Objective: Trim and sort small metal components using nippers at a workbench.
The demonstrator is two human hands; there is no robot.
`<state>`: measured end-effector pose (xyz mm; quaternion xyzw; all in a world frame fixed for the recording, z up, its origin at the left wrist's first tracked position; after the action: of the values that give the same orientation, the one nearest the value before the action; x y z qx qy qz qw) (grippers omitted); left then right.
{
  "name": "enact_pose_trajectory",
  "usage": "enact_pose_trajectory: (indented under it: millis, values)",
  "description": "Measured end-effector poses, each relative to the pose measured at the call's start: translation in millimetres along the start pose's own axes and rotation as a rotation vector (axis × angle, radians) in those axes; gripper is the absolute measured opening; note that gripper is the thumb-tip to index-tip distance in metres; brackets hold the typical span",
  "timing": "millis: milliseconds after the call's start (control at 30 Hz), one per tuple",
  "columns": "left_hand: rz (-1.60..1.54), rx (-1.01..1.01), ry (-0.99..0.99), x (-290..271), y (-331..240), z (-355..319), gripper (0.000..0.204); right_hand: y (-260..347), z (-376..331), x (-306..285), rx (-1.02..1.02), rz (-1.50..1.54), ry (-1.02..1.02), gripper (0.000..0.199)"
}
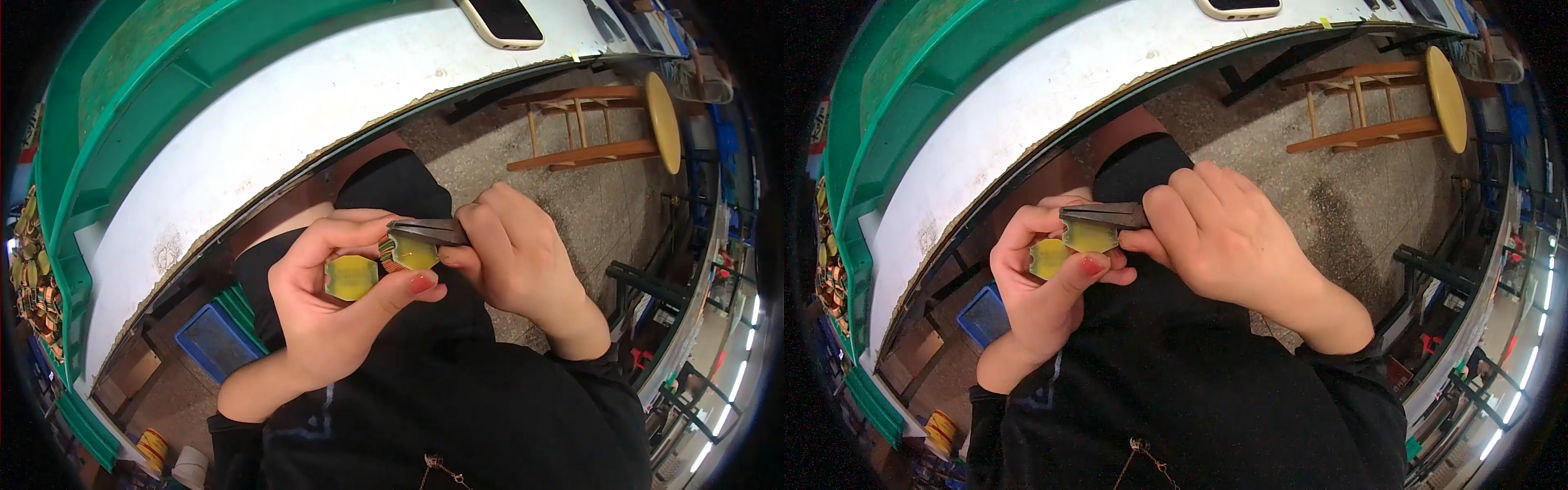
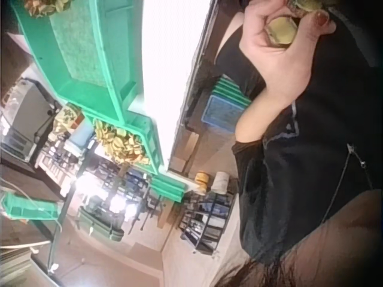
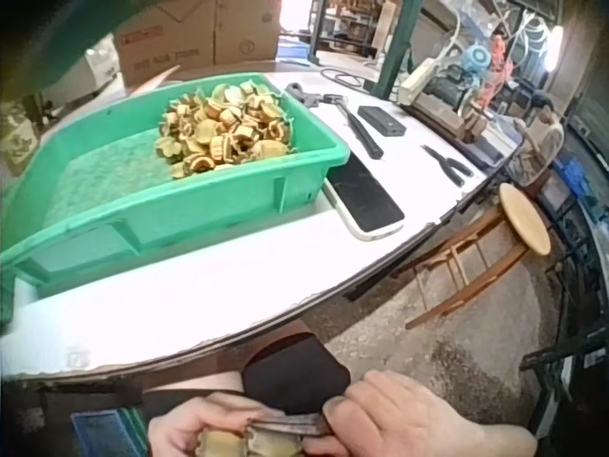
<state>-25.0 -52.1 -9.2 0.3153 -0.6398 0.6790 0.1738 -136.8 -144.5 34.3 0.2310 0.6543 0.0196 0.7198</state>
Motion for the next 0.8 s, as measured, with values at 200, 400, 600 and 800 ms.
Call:
enact_pose_trajectory:
  millis: [200,400,600,800]
  values:
    - [-0.006,-0.029,0.007,-9,2,3,0.038,0,3,2,0.051,0.019,0.009,0.017]
    - [-0.135,-0.102,0.008,-3,-2,7,0.035,-11,-2,-9,0.286,0.592,0.074,0.016]
    - [-0.217,-0.081,0.0,-4,3,6,0.037,-12,-22,-2,0.302,0.474,0.088,0.015]
    - [0.002,-0.06,0.063,-4,3,5,0.04,-2,-28,3,0.227,0.259,0.073,0.016]
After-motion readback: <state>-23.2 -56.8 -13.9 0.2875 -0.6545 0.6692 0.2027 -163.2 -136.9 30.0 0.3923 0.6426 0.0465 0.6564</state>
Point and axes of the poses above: each hand's wrist, its own z-axis towards the middle knuckle, its own x-axis out of the palm, y = z × x, the point moved 5 cm from there along z, towards the middle knuckle, and after that the axes turned 11 degrees about y, right-handed, at the moved point
